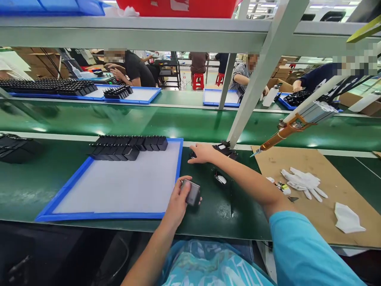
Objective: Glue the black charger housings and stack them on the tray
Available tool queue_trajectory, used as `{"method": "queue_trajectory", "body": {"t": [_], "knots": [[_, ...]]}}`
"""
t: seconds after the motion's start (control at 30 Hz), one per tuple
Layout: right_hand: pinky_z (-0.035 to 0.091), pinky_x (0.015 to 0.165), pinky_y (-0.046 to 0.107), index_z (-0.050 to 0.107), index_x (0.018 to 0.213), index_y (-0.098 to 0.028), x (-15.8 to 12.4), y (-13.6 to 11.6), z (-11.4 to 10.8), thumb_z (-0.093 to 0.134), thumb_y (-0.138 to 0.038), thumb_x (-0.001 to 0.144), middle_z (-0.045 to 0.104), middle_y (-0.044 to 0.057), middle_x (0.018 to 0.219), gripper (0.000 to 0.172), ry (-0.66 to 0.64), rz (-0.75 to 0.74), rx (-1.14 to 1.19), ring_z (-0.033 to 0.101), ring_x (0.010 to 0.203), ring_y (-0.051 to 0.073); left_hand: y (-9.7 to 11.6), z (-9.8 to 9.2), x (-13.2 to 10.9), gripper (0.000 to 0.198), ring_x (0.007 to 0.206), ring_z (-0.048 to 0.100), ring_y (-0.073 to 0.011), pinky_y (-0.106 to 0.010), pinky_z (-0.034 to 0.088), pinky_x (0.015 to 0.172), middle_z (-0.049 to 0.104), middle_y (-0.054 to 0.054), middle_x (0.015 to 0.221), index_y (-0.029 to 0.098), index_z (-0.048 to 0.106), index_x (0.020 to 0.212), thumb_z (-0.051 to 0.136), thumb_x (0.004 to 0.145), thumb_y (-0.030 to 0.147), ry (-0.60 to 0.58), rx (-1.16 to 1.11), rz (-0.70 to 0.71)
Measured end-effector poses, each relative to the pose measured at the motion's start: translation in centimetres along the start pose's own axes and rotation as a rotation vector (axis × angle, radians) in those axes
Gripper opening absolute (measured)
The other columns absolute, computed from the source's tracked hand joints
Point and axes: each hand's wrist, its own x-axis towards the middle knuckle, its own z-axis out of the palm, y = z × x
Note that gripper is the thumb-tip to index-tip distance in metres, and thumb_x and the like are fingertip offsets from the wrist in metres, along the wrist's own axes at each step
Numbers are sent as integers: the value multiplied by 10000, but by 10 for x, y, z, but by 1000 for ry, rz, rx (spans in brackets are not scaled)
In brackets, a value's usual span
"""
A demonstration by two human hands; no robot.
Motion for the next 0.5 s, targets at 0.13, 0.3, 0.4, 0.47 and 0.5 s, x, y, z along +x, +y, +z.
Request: {"method": "queue_trajectory", "body": {"t": [0.13,0.3,0.4,0.47,0.5], "knots": [[505,871,425,411,1379,-247,-32,15,-14,465,-597,860,511,136,1363,629,164,-10,54,527,1216,349,23,-3,-9,449,516,590,-118,-209,444,429,592,31,724,238,476,1093,584,825,582,-70,-514,-95],[567,701,317,563,1220,-276,-99,57,-18,490,-510,887,627,66,1190,414,567,-48,438,647,1004,228,31,-5,-17,390,494,577,-99,-194,440,403,579,27,738,242,487,1058,570,847,560,-169,-593,-53],[572,677,330,620,1098,-253,-137,86,-9,547,-412,872,661,68,1045,286,996,83,492,661,921,210,31,-6,-17,352,481,579,-96,-183,431,379,573,30,747,254,484,1049,549,868,549,-229,-595,23],[573,696,375,618,1051,-254,-156,107,-1,574,-382,854,647,74,1007,239,1315,172,527,663,888,214,32,-6,-17,348,479,581,-101,-190,440,377,579,28,757,260,479,1048,547,870,551,-258,-584,60],[571,712,400,604,1057,-270,-162,119,4,589,-378,839,632,77,1021,243,1468,193,538,661,885,217,32,-7,-17,352,479,580,-104,-195,443,378,583,27,762,264,475,1048,549,866,557,-266,-577,76]]}}
